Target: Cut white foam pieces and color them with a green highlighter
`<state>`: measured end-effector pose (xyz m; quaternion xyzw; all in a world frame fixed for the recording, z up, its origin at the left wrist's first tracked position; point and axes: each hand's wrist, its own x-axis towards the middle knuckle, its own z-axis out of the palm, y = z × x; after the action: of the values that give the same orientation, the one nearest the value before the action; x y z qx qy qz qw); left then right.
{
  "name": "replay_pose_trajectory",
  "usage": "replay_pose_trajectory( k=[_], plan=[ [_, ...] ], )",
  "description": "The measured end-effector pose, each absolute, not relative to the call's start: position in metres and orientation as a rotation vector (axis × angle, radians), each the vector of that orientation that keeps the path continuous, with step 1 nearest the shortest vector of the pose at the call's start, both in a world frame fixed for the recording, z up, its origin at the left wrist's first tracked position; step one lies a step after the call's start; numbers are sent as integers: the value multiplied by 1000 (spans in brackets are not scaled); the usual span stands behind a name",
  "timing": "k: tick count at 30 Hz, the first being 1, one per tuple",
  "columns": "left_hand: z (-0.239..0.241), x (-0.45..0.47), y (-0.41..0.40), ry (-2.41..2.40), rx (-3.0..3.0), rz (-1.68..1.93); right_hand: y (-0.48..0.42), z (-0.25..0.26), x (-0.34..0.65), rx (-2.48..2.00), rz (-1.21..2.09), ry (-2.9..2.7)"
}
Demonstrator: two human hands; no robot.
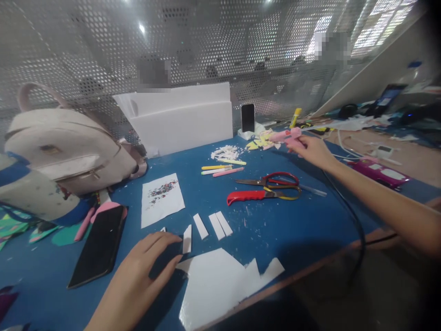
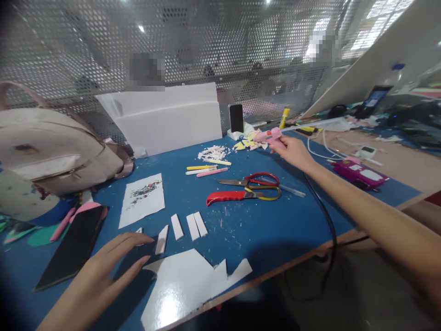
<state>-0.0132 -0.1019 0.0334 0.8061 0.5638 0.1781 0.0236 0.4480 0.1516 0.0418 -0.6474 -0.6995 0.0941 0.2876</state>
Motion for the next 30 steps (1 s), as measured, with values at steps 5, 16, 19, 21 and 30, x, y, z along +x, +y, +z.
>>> replay_pose_trajectory(
  k=[5,16,19,21,30],
  plan=[
    [27,-5,-115,1726,2611,523,165,14,468,-1901,388,-1816],
    [1,13,-149,1677,2619,354,148,2,481,-1913,230,-1918],
    [-3,12,-149,1677,2615,377,145,2,485,-1903,178,-1947],
    [0,2,-143,1650,2645,424,140,3,488,-1900,154,-1970],
    [18,-57,-95,1878,2406,672,75,9,500,-1959,-69,-2117]
  ],
)
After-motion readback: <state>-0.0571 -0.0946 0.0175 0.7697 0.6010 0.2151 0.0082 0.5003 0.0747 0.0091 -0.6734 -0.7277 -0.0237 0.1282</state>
